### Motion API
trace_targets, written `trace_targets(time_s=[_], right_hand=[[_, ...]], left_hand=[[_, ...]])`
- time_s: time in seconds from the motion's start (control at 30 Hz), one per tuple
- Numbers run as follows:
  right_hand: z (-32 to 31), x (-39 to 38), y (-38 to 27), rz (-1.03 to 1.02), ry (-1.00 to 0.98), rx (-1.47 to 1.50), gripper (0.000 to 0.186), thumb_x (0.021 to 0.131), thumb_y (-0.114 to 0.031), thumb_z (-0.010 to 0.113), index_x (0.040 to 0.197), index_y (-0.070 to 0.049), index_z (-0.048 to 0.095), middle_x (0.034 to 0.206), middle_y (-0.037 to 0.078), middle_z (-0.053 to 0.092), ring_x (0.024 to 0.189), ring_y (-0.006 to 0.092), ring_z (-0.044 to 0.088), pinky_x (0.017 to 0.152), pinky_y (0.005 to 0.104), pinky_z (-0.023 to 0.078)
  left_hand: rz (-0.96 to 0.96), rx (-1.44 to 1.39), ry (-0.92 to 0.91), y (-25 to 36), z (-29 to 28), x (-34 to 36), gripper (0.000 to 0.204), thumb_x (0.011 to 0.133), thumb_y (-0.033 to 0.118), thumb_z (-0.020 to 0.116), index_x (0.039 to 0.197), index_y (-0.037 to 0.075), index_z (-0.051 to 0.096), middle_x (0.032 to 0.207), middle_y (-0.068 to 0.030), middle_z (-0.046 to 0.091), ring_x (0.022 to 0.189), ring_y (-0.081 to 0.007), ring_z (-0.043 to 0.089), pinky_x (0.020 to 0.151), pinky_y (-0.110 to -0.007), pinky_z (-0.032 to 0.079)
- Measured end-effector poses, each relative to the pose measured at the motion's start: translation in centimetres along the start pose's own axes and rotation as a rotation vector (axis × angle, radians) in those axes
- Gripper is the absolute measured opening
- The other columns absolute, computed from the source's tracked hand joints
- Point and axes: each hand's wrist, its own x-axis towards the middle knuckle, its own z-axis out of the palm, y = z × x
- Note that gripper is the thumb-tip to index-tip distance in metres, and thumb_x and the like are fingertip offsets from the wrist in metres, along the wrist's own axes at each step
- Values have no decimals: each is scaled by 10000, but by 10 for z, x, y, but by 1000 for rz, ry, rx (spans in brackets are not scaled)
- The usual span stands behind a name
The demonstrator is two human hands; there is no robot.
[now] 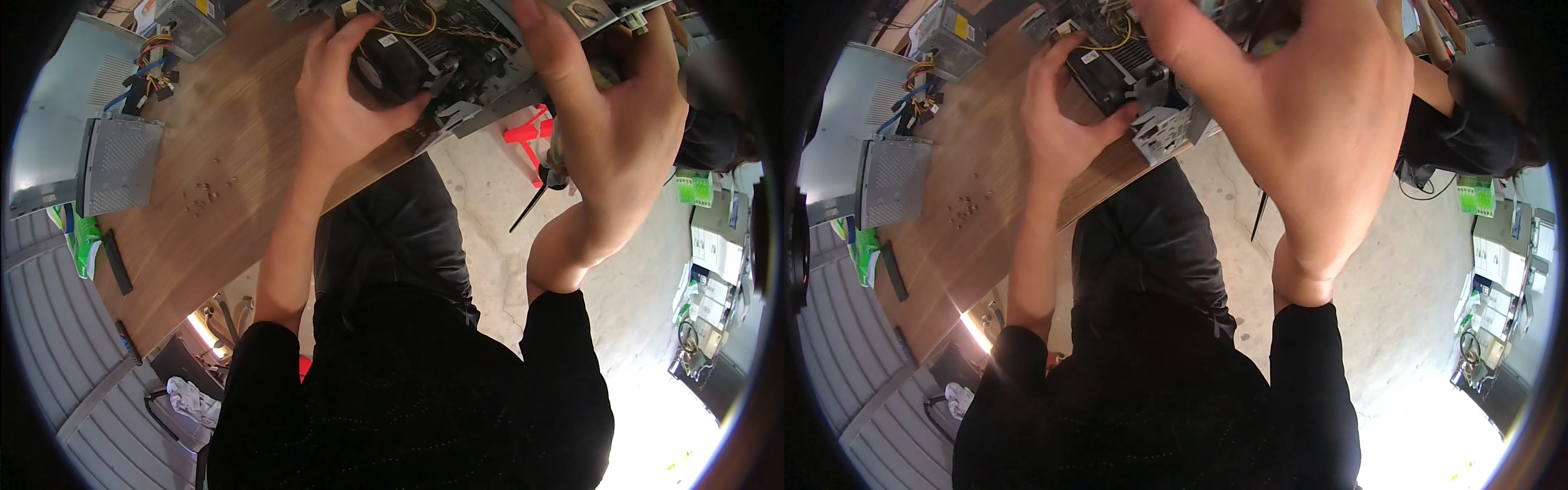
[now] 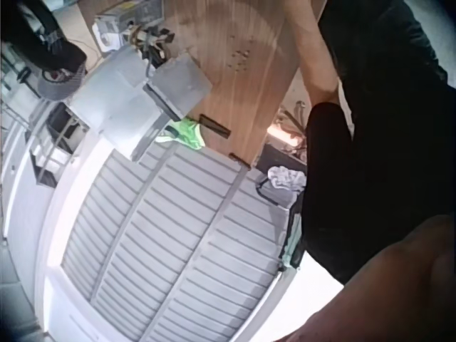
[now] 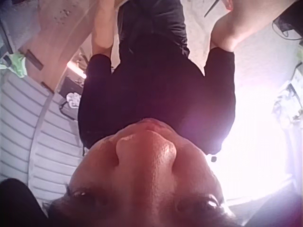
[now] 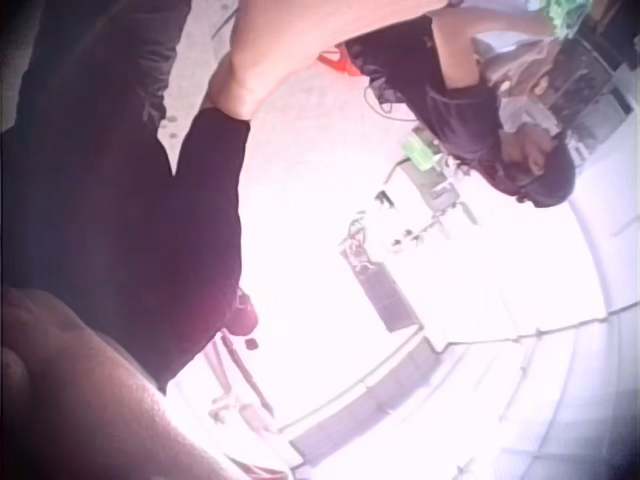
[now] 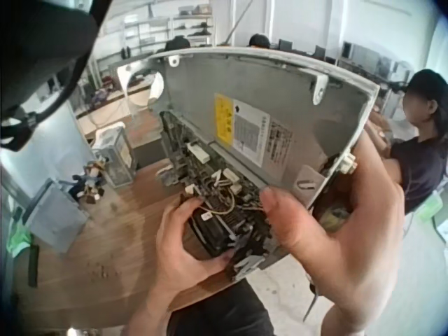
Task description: The person uses a screwdriver to remove several screws from a motherboard inside a computer chassis, then unplugs cables from the board and lifts the motherboard assembly out of the case.
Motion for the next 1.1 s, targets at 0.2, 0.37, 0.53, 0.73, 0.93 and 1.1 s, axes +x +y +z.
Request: trace_targets(time_s=[0.2, 0.37, 0.53, 0.73, 0.93, 1.1], right_hand=[[2, -7, -1, 7, 13, 60, 642, 854, -280, 823, 1303, 85, 546, 984, 141, 725, 825, 158, 688, 728, 269, 547], [4, -8, 0, 20, 23, 90, 650, 854, -298, 822, 1302, 83, 546, 997, 143, 722, 844, 163, 687, 746, 275, 547], [5, -7, 1, 27, 24, 127, 658, 855, -317, 821, 1300, 82, 546, 1010, 144, 718, 864, 169, 685, 763, 282, 547], [6, -10, 2, 33, 27, 157, 669, 855, -339, 821, 1299, 80, 547, 1025, 146, 714, 887, 175, 684, 785, 290, 547], [7, -10, 2, 48, 30, 187, 680, 856, -361, 820, 1297, 78, 547, 1041, 148, 710, 911, 181, 682, 806, 299, 547], [3, -5, 5, 52, -6, 223, 693, 854, -386, 820, 1294, 75, 548, 1056, 151, 706, 937, 191, 681, 831, 309, 546]], left_hand=[[-48, -8, -78, -5, -7, 2, 863, 607, 84, 956, 1377, 42, 566, 1349, -127, 573, 1232, -258, 618, 1043, -425, 552], [-20, -36, -35, -1, -7, -1, 867, 596, 99, 959, 1370, 50, 572, 1320, -130, 581, 1229, -275, 620, 1028, -418, 551], [-17, 91, -25, -1, -8, -4, 866, 575, 139, 965, 1355, 68, 595, 1302, -140, 598, 1193, -291, 641, 991, -406, 562], [30, 31, -25, -10, -13, -2, 856, 566, 134, 959, 1347, 79, 612, 1306, -143, 617, 1172, -285, 658, 977, -393, 568], [-24, -54, -89, -10, -17, -2, 922, 589, 108, 962, 1418, 84, 559, 1387, -143, 573, 1275, -276, 599, 1056, -412, 518], [-118, -66, -132, 3, -18, -13, 1091, 630, 148, 976, 1554, 64, 402, 1501, -163, 487, 1390, -297, 502, 1164, -450, 409]])
